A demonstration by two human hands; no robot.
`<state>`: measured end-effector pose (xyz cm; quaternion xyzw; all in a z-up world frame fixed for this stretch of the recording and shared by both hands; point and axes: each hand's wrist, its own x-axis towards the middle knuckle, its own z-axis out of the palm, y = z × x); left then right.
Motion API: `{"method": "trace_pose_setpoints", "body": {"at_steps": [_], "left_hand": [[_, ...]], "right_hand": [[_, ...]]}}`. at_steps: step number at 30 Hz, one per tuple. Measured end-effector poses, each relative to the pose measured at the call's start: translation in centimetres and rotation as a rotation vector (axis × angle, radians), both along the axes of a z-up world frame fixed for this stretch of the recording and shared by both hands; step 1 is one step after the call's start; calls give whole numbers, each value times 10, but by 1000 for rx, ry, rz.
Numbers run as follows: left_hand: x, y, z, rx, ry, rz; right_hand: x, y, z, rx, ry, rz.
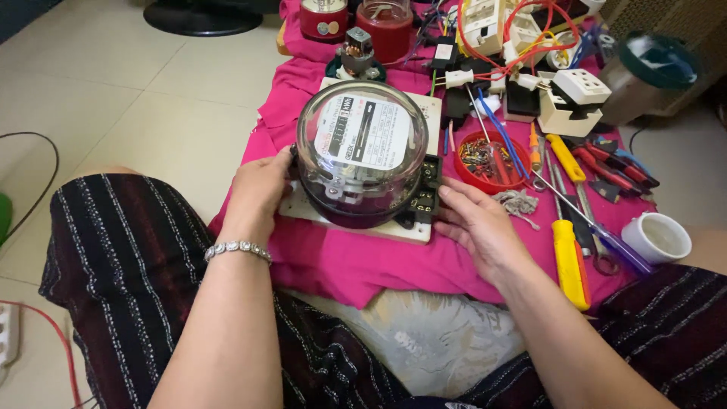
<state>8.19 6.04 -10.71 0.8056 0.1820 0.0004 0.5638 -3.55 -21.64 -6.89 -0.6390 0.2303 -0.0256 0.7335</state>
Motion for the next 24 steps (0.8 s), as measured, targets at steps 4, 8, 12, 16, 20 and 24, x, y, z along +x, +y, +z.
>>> {"method": "trace_pose_setpoints", "body": {"at_steps": [4, 8, 12, 16, 20, 24], "left_hand": [[-11, -8, 21, -143, 55, 62], [-23, -9, 41, -222, 89, 17], [-26, -11, 47, -232, 92, 17], [-16, -6, 33, -102, 33, -30], [0, -5, 15, -9, -6, -73], [-13, -9, 20, -186, 3, -51]], "right_hand": [[1, -1, 1, 22, 8, -15], [3, -3, -4, 44, 15, -7], [3, -4, -4, 40, 19, -2], [0, -1, 0, 36, 14, 2], [-1, 4, 8, 16, 14, -3], [-5, 16, 30, -8, 58, 21]]}}
